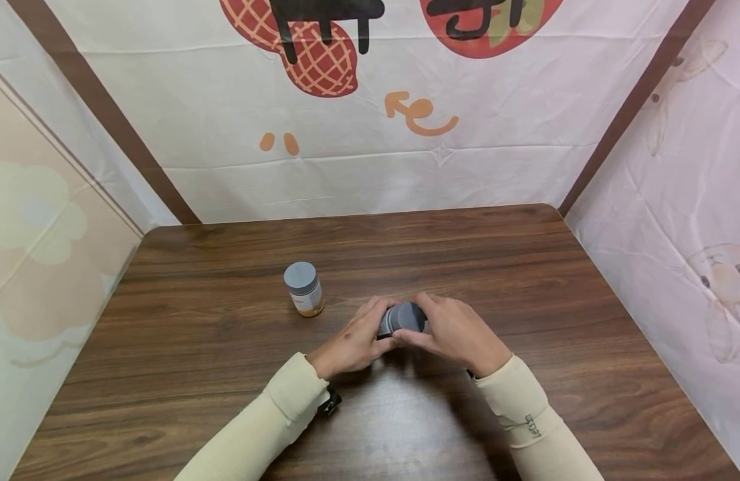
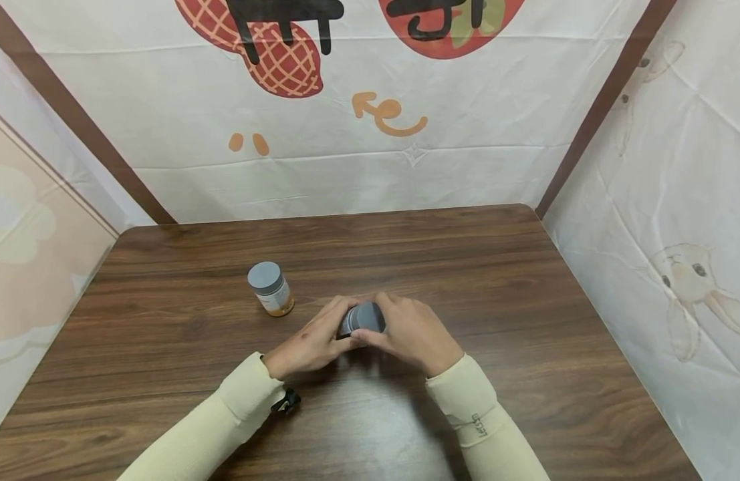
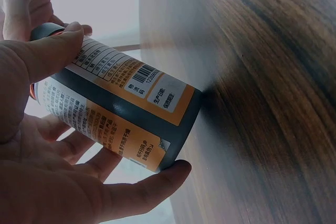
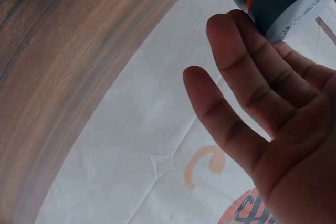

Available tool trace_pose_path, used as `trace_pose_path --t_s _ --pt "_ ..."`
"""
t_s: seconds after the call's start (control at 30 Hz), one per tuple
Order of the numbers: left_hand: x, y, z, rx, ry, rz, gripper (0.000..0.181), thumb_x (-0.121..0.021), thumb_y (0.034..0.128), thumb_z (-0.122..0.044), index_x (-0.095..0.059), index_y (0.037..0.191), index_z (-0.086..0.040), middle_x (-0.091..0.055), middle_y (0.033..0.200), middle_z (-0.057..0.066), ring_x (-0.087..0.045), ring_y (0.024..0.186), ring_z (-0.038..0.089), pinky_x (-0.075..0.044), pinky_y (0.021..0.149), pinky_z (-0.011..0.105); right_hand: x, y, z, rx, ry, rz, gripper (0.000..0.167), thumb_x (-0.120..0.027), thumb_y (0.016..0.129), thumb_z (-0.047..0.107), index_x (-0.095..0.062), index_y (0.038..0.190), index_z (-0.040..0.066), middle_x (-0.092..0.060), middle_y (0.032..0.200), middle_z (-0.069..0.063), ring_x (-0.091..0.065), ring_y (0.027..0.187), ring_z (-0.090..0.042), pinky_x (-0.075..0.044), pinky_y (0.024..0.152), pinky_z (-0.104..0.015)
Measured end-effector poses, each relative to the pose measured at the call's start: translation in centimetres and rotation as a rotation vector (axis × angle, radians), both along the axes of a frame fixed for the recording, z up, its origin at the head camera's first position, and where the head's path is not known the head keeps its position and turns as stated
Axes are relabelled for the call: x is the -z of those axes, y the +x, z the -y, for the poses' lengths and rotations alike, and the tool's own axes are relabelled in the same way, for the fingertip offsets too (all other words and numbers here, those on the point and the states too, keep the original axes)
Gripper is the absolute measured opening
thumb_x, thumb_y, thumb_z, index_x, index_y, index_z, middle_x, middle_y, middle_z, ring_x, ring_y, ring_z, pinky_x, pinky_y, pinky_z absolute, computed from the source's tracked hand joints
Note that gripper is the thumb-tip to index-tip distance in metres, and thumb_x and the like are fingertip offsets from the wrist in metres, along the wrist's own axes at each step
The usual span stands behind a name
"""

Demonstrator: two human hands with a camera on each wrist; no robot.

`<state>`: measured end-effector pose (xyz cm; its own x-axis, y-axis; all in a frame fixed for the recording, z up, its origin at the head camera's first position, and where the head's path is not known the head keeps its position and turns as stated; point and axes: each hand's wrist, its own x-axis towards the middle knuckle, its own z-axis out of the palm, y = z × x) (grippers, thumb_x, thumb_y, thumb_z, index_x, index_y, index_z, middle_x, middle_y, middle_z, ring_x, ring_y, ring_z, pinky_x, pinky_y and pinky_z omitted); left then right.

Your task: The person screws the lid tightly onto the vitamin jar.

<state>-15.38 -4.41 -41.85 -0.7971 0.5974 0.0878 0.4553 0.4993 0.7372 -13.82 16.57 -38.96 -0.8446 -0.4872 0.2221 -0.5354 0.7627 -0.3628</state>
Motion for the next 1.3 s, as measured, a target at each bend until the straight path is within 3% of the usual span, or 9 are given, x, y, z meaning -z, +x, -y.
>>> trace_pose_path --t_s 0.13,0.23,0.43,0.63,0.83,0.93,1.1,1.2,1.3 --pt "0.0 0.0 0.1 0.007 -0.002 0.001 0.054 -0.074 0.0920 -0.012 -0.046 0.138 -0.005 -0.050 0.133 0.012 -0.048 0.117 0.026 -0.043 0.094 0.045 -0.3 -0.1 -0.4 -0.055 0.018 -0.010 0.060 -0.075 0.085 0.052 -0.058 0.124 0.009 -0.065 0.101 -0.005 -0.058 0.071 -0.013 -0.050 0.062 -0.033" --pt "0.0 0.0 0.2 0.015 0.006 -0.006 0.059 -0.075 0.0906 -0.012 -0.045 0.140 -0.004 -0.049 0.135 0.012 -0.047 0.120 0.027 -0.043 0.097 0.046 -0.5 -0.2 -0.9 -0.139 0.027 -0.045 0.068 -0.083 0.082 0.040 -0.054 0.138 0.014 -0.061 0.122 -0.006 -0.064 0.087 -0.018 -0.054 0.074 -0.040" --pt "0.0 -0.1 0.2 0.022 0.027 -0.009 0.054 -0.076 0.0896 -0.013 -0.048 0.135 -0.006 -0.050 0.130 0.011 -0.049 0.114 0.025 -0.044 0.094 0.045 -0.5 -0.3 -1.2 -0.241 0.034 -0.106 0.063 -0.087 0.078 0.017 -0.059 0.135 0.013 -0.061 0.124 -0.004 -0.063 0.101 -0.020 -0.054 0.080 -0.042" --pt "0.0 0.0 0.2 0.018 0.016 -0.008 0.053 -0.076 0.0901 -0.012 -0.048 0.134 -0.005 -0.050 0.130 0.011 -0.049 0.113 0.025 -0.044 0.093 0.044 -0.2 -0.2 -0.9 -0.183 0.020 -0.098 0.057 -0.084 0.082 0.026 -0.060 0.130 0.009 -0.066 0.116 -0.005 -0.064 0.088 -0.017 -0.054 0.075 -0.036" --pt "0.1 0.0 0.1 0.003 -0.005 0.005 0.049 -0.073 0.0921 -0.011 -0.048 0.134 -0.005 -0.050 0.131 0.012 -0.048 0.114 0.026 -0.044 0.092 0.044 0.3 -0.2 -0.3 -0.036 0.012 -0.051 0.044 -0.075 0.086 0.048 -0.060 0.102 0.009 -0.063 0.078 0.002 -0.051 0.060 -0.008 -0.044 0.054 -0.025" --pt "0.0 -0.1 0.1 0.000 -0.004 0.014 0.050 -0.073 0.0922 -0.011 -0.047 0.134 -0.004 -0.049 0.132 0.013 -0.048 0.116 0.027 -0.044 0.094 0.045 0.4 -0.1 -0.1 0.009 0.024 -0.015 0.046 -0.069 0.089 0.054 -0.056 0.096 0.010 -0.058 0.071 0.003 -0.047 0.056 -0.008 -0.041 0.051 -0.024" --pt "0.0 -0.1 0.1 0.006 -0.003 0.000 0.053 -0.074 0.0917 -0.012 -0.047 0.137 -0.004 -0.049 0.134 0.013 -0.047 0.117 0.027 -0.043 0.094 0.045 0.4 0.0 -0.4 -0.030 0.028 -0.020 0.058 -0.073 0.086 0.055 -0.060 0.119 0.009 -0.066 0.099 -0.003 -0.059 0.071 -0.013 -0.050 0.061 -0.031" --pt "0.1 -0.1 0.2 0.011 0.008 -0.011 0.056 -0.075 0.0901 -0.011 -0.046 0.137 -0.004 -0.050 0.133 0.012 -0.048 0.118 0.027 -0.043 0.096 0.046 0.2 -0.1 -0.6 -0.114 0.026 -0.054 0.064 -0.082 0.082 0.043 -0.058 0.134 0.013 -0.063 0.119 -0.005 -0.064 0.087 -0.017 -0.054 0.072 -0.037" --pt "0.1 -0.1 0.2 0.014 0.019 -0.016 0.055 -0.077 0.0889 -0.012 -0.048 0.135 -0.004 -0.051 0.130 0.011 -0.048 0.116 0.026 -0.043 0.096 0.046 0.1 -0.2 -0.8 -0.188 0.025 -0.086 0.066 -0.086 0.079 0.025 -0.057 0.137 0.015 -0.060 0.125 -0.003 -0.065 0.094 -0.020 -0.055 0.078 -0.040"
